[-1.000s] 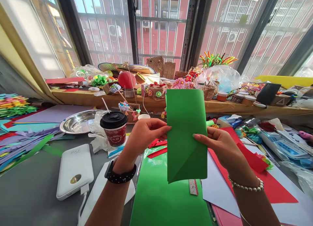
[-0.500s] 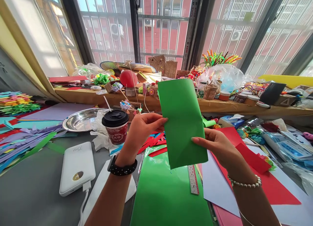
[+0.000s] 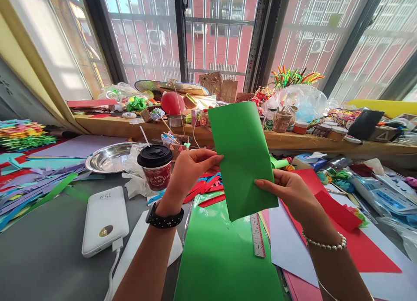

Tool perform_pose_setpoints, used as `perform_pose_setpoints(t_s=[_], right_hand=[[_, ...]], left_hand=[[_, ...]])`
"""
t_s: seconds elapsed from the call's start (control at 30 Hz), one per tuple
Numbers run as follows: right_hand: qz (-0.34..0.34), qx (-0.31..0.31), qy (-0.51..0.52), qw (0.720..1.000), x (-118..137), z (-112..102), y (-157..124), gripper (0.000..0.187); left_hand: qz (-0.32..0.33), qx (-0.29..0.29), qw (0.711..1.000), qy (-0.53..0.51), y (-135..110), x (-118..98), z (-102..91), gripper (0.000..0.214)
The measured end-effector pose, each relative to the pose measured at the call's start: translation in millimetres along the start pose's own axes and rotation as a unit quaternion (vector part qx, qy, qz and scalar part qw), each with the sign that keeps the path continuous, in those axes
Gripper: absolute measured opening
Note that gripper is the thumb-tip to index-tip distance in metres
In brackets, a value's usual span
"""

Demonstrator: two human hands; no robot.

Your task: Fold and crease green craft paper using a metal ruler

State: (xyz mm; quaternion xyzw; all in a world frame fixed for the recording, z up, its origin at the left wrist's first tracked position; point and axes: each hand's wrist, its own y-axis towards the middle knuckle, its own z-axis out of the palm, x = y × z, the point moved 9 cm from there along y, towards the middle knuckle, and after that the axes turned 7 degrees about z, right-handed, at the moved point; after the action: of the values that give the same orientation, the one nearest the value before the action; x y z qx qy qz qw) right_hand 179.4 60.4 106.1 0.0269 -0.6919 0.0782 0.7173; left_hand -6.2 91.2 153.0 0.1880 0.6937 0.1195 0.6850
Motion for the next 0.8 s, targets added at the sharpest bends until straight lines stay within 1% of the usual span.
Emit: perform_pose_setpoints(t_s=[0.17,0.33,0.5,0.63,0.8], right_hand=[[-0.004,-0.008,-0.006,1.0,0,-1,1,0.024],[0.011,0.001,-0.008,1.0,-1,1,-1,0.03],[0.04,0.008,0.007,0.999,-10,0,2,0.026],[0.046,-0.007,0.017,0.999,-15,-2,6,0.027],[0.026,-0.033,0.005,0.999,-10,-4,5,0.03]], left_hand=[[0.006,-0.002,1.0,0.011,1,2,0.3,0.025],[-0.009,-0.002,1.0,0.002,1,4,1.1,0.024],[-0.019,0.009,1.0,0.001,-1,2,4.6,0.019],[-0.024,0.01,1.0,0.013,-2,2,6.2,0.019],[-0.013,0.019,1.0,-0.005,-2,1,9.7,0.02]])
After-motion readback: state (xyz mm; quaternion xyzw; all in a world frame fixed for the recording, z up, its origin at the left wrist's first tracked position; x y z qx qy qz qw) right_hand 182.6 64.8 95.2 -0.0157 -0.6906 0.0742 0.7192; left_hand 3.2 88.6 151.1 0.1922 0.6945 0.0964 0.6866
